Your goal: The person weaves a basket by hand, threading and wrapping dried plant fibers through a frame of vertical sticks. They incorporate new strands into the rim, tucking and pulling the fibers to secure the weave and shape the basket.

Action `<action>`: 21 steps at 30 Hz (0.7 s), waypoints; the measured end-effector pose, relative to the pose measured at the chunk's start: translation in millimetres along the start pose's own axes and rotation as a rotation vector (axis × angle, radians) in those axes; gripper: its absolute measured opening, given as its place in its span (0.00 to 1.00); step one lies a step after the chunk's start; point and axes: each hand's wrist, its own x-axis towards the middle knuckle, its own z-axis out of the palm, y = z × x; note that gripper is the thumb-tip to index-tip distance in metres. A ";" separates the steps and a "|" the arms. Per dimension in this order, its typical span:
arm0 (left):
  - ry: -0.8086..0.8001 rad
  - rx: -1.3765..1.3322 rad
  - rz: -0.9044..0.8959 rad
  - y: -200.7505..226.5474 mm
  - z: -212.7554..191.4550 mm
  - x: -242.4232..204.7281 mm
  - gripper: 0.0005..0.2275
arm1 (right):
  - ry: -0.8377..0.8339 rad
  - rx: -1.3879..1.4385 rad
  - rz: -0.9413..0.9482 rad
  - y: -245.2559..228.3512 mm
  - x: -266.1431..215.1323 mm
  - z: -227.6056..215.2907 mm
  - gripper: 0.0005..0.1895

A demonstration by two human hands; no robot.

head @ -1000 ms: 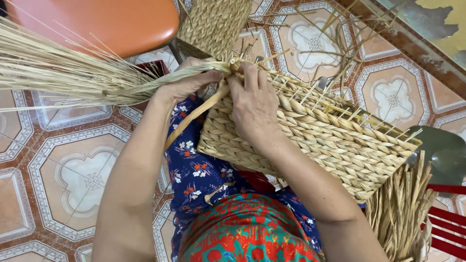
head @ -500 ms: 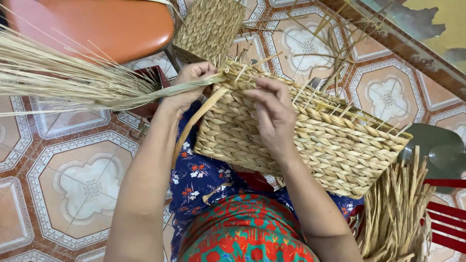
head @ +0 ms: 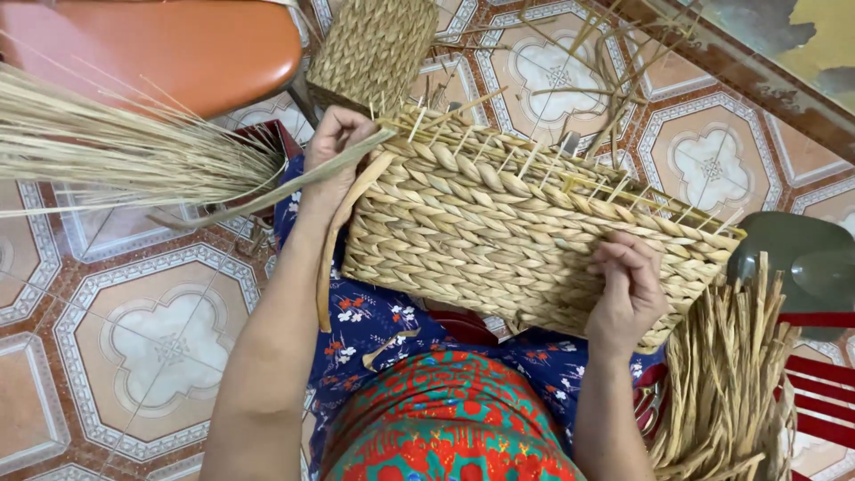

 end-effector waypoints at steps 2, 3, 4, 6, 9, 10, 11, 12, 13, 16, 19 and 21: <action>0.188 -0.271 -0.129 -14.1 2.0 -4.6 0.06 | 0.018 0.008 0.018 7.1 -7.1 -7.3 0.08; 0.182 -0.270 -0.133 -14.6 2.0 -6.2 0.06 | 0.025 0.006 0.021 8.9 -7.7 -9.2 0.08; 0.216 -0.304 -0.127 -15.0 1.5 -7.3 0.06 | 0.023 0.008 0.038 10.7 -8.0 -10.5 0.08; 0.247 -0.339 -0.126 -8.6 0.6 -8.0 0.06 | 0.026 0.008 0.056 14.3 -8.1 -11.9 0.08; 0.128 -0.082 -0.055 15.4 0.9 -9.0 0.04 | 0.008 -0.004 0.070 17.2 -9.1 -11.8 0.08; 0.094 -0.028 -0.064 26.1 2.2 -8.7 0.05 | -0.005 -0.018 0.060 15.8 -9.4 -10.6 0.08; 0.061 0.025 -0.073 36.4 3.5 -8.7 0.07 | -0.020 -0.033 0.049 14.3 -9.6 -9.6 0.08; 0.057 0.025 -0.077 35.7 3.2 -8.5 0.07 | -0.016 -0.035 0.053 13.3 -10.8 -9.5 0.08; 0.072 0.147 -0.064 36.2 2.4 -6.8 0.06 | -0.020 -0.045 0.042 12.9 -10.2 -8.0 0.08; 0.207 0.426 -0.012 17.7 1.8 1.2 0.05 | -0.014 -0.056 0.035 9.1 -8.9 -3.6 0.09; 0.331 0.418 -0.033 -43.2 -32.1 11.1 0.08 | -0.036 -0.064 0.015 8.5 -10.7 -7.1 0.08; 0.326 0.256 -0.089 -59.1 -46.7 14.4 0.09 | -0.059 -0.066 -0.010 9.2 -9.9 -7.9 0.08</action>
